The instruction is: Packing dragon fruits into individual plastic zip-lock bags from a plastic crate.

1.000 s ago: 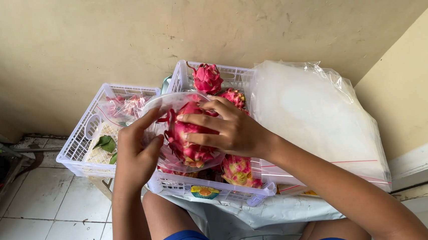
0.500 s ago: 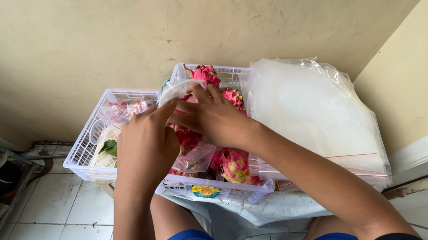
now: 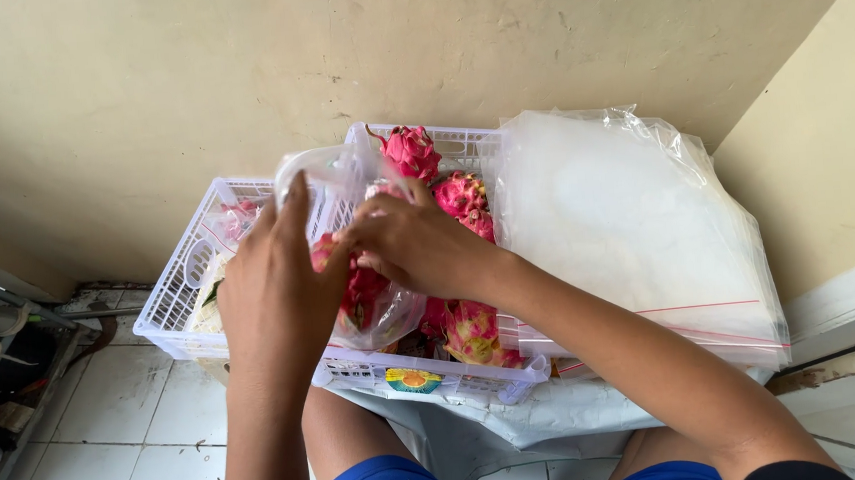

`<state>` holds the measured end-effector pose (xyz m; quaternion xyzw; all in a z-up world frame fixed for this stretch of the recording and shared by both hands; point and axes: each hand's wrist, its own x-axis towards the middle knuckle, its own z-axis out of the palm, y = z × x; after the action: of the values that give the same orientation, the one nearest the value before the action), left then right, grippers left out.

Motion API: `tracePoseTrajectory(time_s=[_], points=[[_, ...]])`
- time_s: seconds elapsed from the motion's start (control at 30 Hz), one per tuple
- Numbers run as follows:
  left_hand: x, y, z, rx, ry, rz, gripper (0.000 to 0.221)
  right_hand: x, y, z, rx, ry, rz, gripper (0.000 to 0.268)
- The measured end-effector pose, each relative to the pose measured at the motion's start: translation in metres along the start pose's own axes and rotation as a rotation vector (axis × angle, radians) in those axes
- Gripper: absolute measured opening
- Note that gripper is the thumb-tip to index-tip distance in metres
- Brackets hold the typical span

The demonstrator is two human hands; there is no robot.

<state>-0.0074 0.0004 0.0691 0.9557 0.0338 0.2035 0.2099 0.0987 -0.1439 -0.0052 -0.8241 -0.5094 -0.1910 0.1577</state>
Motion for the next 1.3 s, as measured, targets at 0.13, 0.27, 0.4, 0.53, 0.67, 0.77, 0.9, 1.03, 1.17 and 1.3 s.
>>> tracePoseTrajectory(time_s=[0.13,0.27,0.4,0.53,0.67,0.77,0.9,1.03,1.17,1.3], points=[[-0.002,-0.037,0.008,0.040,0.112,0.038,0.087,-0.013,0.006,-0.029,-0.322,-0.140,-0.171,0.043],[-0.004,-0.045,-0.006,-0.126,0.218,0.185,0.057,-0.021,0.021,-0.066,-0.397,-0.232,-0.247,0.079],[0.000,-0.040,-0.017,-0.404,0.292,0.200,0.051,-0.024,0.043,-0.103,-0.361,-0.059,-0.362,0.040],[0.015,-0.019,-0.022,-0.514,0.216,0.035,0.047,-0.024,0.045,-0.120,-0.491,0.017,-0.341,0.024],[0.033,-0.021,-0.010,-0.711,0.327,0.142,0.048,-0.021,0.043,-0.126,-0.577,0.229,-0.374,0.032],[0.036,-0.020,-0.011,-0.817,0.353,0.192,0.046,-0.020,0.043,-0.128,-0.580,0.266,-0.384,0.022],[0.038,-0.027,-0.016,-0.646,0.226,0.124,0.044,-0.030,0.051,-0.123,-0.439,0.037,-0.299,0.031],[0.020,-0.025,-0.032,-0.562,0.111,0.110,0.040,-0.044,0.047,-0.122,-0.360,0.038,-0.342,0.012],[0.000,-0.014,-0.049,-0.374,0.063,0.060,0.035,-0.057,0.027,-0.130,-0.201,0.199,-0.463,0.020],[-0.006,-0.016,-0.062,-0.112,0.005,0.037,0.033,-0.073,0.009,-0.140,-0.210,0.214,-0.460,0.023]])
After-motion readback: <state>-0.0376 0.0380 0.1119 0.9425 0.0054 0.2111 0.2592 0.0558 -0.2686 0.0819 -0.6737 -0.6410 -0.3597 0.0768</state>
